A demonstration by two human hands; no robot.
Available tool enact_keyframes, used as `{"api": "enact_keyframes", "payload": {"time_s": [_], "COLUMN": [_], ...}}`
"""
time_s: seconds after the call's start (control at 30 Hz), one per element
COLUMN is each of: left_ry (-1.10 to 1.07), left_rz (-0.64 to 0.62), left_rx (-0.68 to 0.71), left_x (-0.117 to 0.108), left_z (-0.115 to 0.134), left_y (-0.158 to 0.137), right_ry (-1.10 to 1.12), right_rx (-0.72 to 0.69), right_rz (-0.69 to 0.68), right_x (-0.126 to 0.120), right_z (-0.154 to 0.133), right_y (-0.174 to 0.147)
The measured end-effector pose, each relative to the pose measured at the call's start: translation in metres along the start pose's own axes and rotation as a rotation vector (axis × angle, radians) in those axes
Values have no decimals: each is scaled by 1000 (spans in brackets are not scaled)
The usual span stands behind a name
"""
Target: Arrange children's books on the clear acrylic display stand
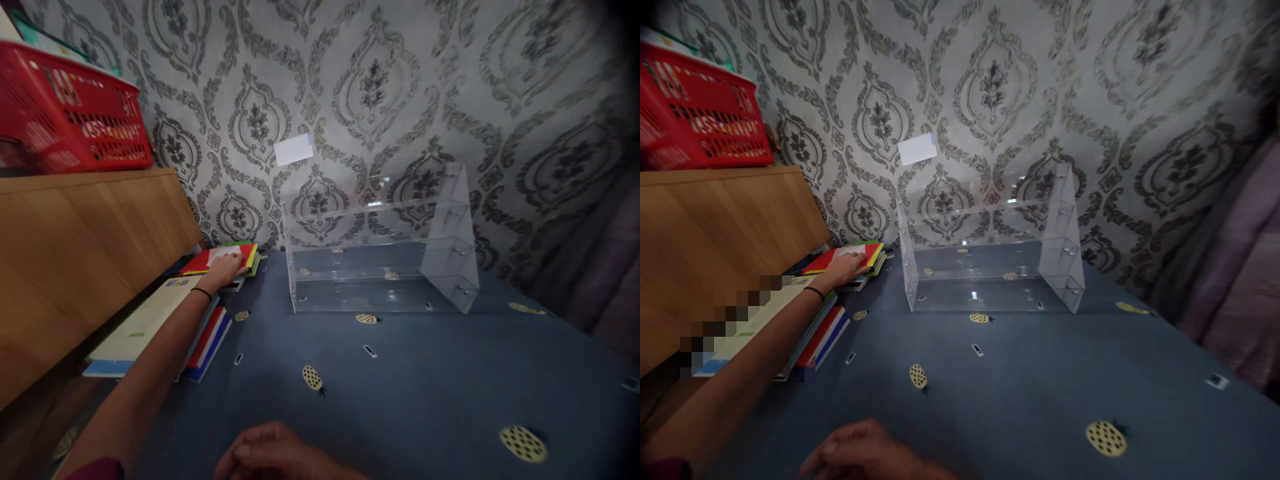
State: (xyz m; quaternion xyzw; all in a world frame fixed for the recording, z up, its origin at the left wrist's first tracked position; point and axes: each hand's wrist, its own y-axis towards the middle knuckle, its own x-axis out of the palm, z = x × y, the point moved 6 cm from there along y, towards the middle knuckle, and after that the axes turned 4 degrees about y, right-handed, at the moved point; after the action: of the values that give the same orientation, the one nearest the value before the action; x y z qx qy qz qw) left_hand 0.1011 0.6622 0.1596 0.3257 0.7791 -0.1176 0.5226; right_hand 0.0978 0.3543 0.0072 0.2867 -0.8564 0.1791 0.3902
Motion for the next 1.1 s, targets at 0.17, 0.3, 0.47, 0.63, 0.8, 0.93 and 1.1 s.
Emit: {"api": "enact_keyframes", "payload": {"time_s": [0.17, 0.3, 0.47, 0.63, 0.8, 0.93, 1.1], "left_ry": [-2, -14, -26, -41, -71, -89, -149], "left_rz": [-9, -12, -19, -18, 29, 152, 348], "left_rx": [20, 42, 52, 54, -10, -191, -441], "left_x": [5, 9, 10, 3, -11, -31, -67], "left_z": [-4, -5, -3, -5, -13, -26, -64], "left_y": [2, 2, 1, -1, -9, -16, -28], "right_ry": [7, 33, 37, 37, 55, 66, 49], "right_rx": [5, 5, -5, -1, 9, 26, 35], "right_rz": [-19, -31, -37, -89, -83, -51, -43], "right_x": [-2, -1, 1, -2, -1, 6, 11], "right_z": [3, 3, 4, 8, 8, 4, -1], "right_y": [2, 2, -1, 3, 3, -2, -6]}}
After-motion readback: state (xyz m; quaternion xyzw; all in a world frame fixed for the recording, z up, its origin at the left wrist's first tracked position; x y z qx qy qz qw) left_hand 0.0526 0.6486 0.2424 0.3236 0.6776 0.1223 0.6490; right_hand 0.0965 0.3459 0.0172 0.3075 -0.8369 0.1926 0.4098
